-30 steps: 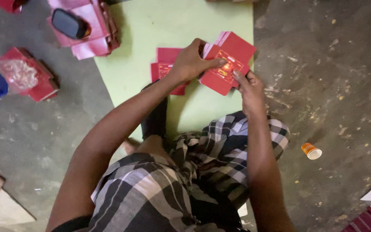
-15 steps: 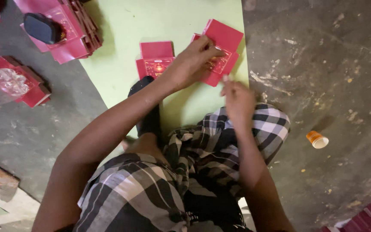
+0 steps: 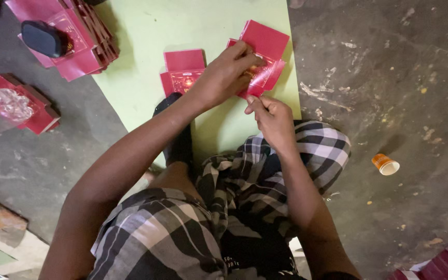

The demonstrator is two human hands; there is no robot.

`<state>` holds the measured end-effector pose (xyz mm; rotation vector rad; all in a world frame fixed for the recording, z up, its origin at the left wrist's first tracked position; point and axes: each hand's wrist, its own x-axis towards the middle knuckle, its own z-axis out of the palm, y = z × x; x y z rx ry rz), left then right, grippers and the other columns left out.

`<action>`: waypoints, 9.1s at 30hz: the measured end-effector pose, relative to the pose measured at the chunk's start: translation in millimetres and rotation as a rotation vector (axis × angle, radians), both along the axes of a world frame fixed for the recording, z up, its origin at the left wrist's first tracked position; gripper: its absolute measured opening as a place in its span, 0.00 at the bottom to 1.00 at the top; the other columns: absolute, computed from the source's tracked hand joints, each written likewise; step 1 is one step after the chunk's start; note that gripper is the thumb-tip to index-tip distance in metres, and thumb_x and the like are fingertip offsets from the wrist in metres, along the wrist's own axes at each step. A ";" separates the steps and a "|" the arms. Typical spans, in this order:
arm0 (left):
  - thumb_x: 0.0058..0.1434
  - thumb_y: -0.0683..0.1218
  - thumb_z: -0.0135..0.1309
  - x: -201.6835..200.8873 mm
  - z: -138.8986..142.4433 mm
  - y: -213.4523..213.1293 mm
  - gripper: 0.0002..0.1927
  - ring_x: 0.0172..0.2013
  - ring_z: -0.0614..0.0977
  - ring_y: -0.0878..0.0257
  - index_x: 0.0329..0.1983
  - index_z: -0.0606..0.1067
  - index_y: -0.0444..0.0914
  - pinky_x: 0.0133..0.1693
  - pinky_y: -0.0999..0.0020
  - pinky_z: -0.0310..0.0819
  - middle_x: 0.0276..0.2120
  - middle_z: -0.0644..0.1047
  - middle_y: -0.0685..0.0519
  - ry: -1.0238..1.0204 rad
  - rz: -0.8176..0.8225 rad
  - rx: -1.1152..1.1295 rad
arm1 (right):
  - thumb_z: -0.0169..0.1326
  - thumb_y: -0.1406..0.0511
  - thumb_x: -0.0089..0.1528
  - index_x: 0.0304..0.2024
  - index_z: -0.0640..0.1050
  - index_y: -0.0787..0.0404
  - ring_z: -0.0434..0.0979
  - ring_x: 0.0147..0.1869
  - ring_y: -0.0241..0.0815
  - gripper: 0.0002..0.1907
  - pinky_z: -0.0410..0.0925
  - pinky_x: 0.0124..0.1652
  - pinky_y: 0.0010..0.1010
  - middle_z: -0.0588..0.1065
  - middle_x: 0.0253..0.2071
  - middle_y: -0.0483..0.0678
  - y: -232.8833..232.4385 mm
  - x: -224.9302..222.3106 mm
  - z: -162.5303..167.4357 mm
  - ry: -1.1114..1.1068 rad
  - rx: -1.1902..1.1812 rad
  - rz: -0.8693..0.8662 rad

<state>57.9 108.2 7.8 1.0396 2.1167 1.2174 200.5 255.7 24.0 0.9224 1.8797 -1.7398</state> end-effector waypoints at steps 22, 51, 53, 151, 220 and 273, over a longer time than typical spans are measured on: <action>0.78 0.54 0.57 -19.7 -13.6 -11.8 0.34 0.39 0.81 0.62 0.73 0.48 0.43 0.41 0.62 0.78 0.42 0.75 0.48 -0.398 0.114 0.079 | 0.53 0.67 0.60 0.38 0.81 0.61 0.73 0.48 0.49 0.07 0.68 0.46 0.41 0.72 0.39 0.49 1.3 -30.7 41.0 0.565 0.910 0.933; 0.78 0.53 0.58 -16.6 -11.8 -11.3 0.31 0.38 0.80 0.64 0.72 0.53 0.43 0.39 0.65 0.76 0.44 0.76 0.49 -0.365 0.163 0.070 | 0.55 0.66 0.60 0.35 0.80 0.60 0.73 0.47 0.47 0.05 0.68 0.46 0.41 0.71 0.39 0.48 1.6 -27.5 39.2 0.548 0.879 0.910; 0.79 0.53 0.57 -16.8 -11.0 -10.7 0.31 0.42 0.83 0.64 0.73 0.52 0.43 0.43 0.65 0.80 0.47 0.76 0.48 -0.362 0.155 0.112 | 0.55 0.66 0.60 0.36 0.80 0.60 0.73 0.47 0.47 0.05 0.68 0.45 0.41 0.71 0.39 0.48 1.8 -27.8 38.8 0.548 0.880 0.915; 0.74 0.52 0.50 -17.4 14.1 3.6 0.29 0.37 0.85 0.62 0.72 0.54 0.43 0.41 0.66 0.81 0.42 0.78 0.50 -0.476 0.248 0.013 | 0.49 0.62 0.71 0.61 0.74 0.62 0.82 0.40 0.28 0.18 0.75 0.26 0.21 0.81 0.45 0.44 23.9 -27.8 2.2 0.248 -0.017 -0.207; 0.56 0.36 0.58 42.2 24.5 -193.4 0.22 0.59 0.76 0.46 0.53 0.70 0.40 0.60 0.53 0.70 0.58 0.74 0.46 0.178 0.606 -0.074 | 0.55 0.67 0.67 0.67 0.66 0.67 0.70 0.69 0.60 0.27 0.65 0.65 0.42 0.68 0.66 0.61 -149.3 -65.2 -22.7 0.738 0.478 0.487; 0.66 0.48 0.60 29.5 52.1 -268.8 0.14 0.31 0.79 0.76 0.48 0.83 0.34 0.33 0.75 0.74 0.31 0.83 0.58 -0.726 0.818 0.067 | 0.50 0.60 0.72 0.61 0.75 0.64 0.83 0.52 0.33 0.20 0.76 0.47 0.28 0.80 0.54 0.47 -148.5 -62.1 -5.2 0.171 -0.230 0.091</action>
